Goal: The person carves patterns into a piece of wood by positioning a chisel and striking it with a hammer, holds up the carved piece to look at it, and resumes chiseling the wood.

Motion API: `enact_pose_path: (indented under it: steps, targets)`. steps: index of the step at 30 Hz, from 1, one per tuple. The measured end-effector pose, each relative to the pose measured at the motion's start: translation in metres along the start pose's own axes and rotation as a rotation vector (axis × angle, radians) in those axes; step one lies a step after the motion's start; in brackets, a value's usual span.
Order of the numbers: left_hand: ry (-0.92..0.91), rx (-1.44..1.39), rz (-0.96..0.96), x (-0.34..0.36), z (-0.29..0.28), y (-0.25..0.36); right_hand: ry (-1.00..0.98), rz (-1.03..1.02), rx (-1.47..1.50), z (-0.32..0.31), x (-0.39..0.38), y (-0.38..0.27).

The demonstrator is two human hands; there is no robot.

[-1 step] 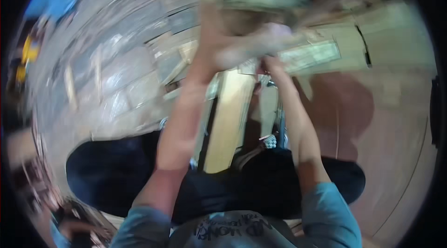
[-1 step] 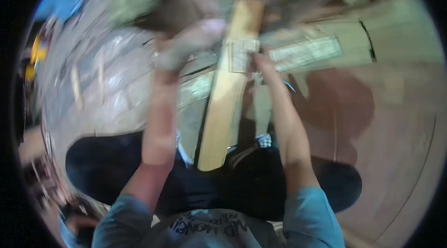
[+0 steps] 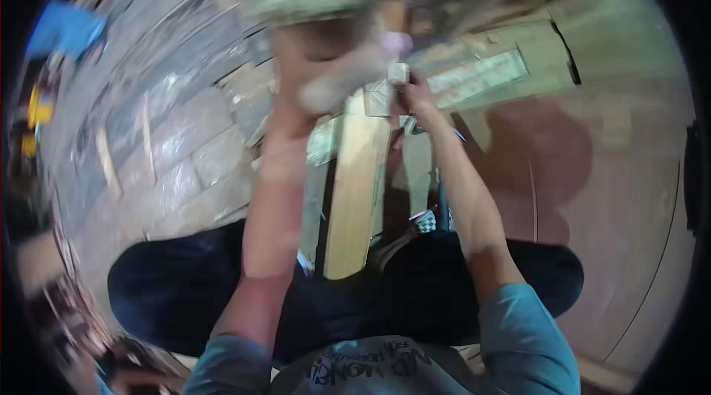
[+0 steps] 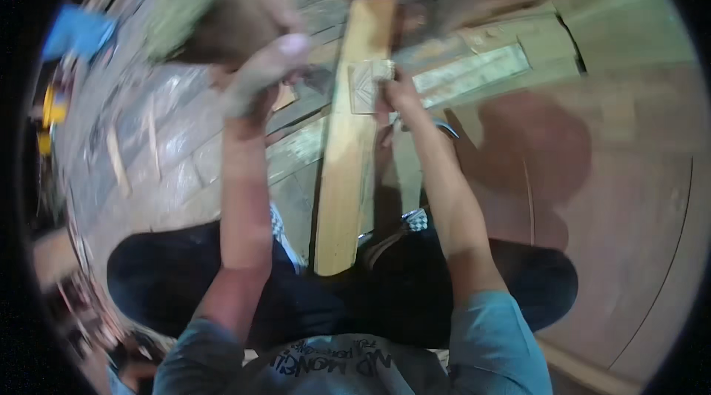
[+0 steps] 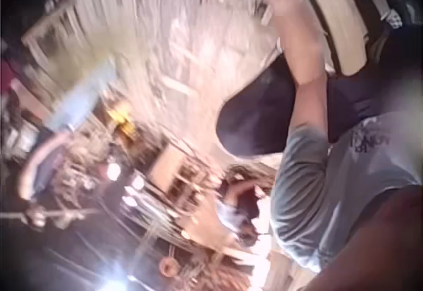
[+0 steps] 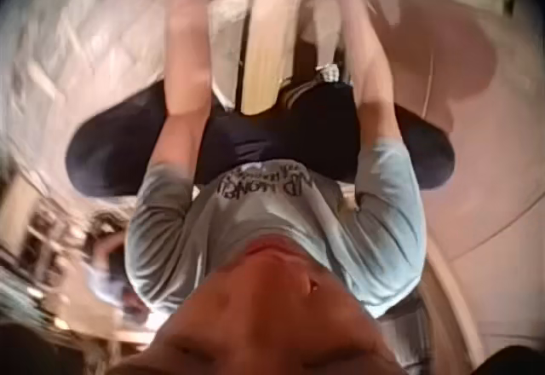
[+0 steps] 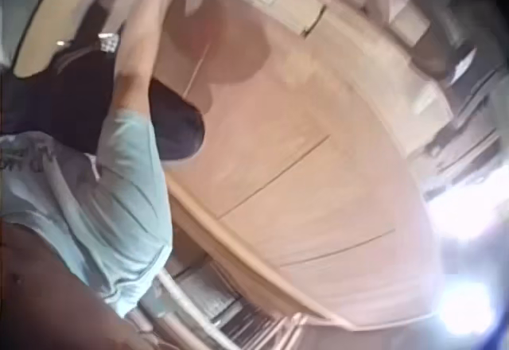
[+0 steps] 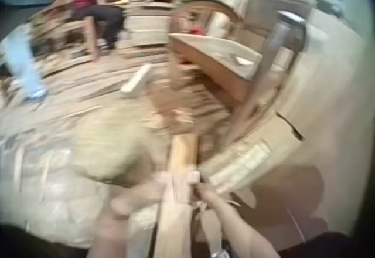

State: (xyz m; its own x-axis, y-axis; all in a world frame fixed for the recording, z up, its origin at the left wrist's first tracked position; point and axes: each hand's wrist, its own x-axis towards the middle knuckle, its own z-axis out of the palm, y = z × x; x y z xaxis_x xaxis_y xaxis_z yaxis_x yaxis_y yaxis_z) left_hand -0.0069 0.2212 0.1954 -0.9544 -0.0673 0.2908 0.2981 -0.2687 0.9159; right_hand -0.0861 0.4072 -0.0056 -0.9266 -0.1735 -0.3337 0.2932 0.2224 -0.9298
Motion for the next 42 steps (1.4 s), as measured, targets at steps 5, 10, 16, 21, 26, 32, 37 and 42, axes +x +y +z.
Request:
enact_pose_path:
  steps: [5,10,16,21,26,32,37,42]
  targets:
    - [0.031,-0.074,0.149,0.038,0.031,-0.035,0.162,-0.002,0.053,-0.040,-0.009,0.002]
    - [0.157,-0.193,0.089,0.041,0.043,-0.081,0.321,-0.084,-0.225,-0.032,-0.022,0.031]
    - [0.116,-0.203,0.029,0.034,0.041,-0.114,0.234,0.134,0.046,-0.023,-0.034,0.023]
    - [0.053,-0.189,-0.026,0.035,0.038,-0.132,0.194,0.121,-0.041,-0.027,-0.032,0.019]
    - [-0.011,-0.100,-0.069,0.037,0.040,-0.142,0.223,0.121,-0.102,-0.031,-0.029,0.024]
    - [-0.025,-0.103,-0.031,0.042,0.035,-0.146,0.269,0.074,-0.130,-0.029,-0.032,0.023]
    - [0.045,-0.181,-0.015,0.043,0.040,-0.149,0.227,0.100,-0.095,-0.030,-0.028,0.027]
    - [0.022,-0.166,-0.039,0.044,0.042,-0.148,0.221,0.109,-0.094,-0.029,-0.027,0.028]
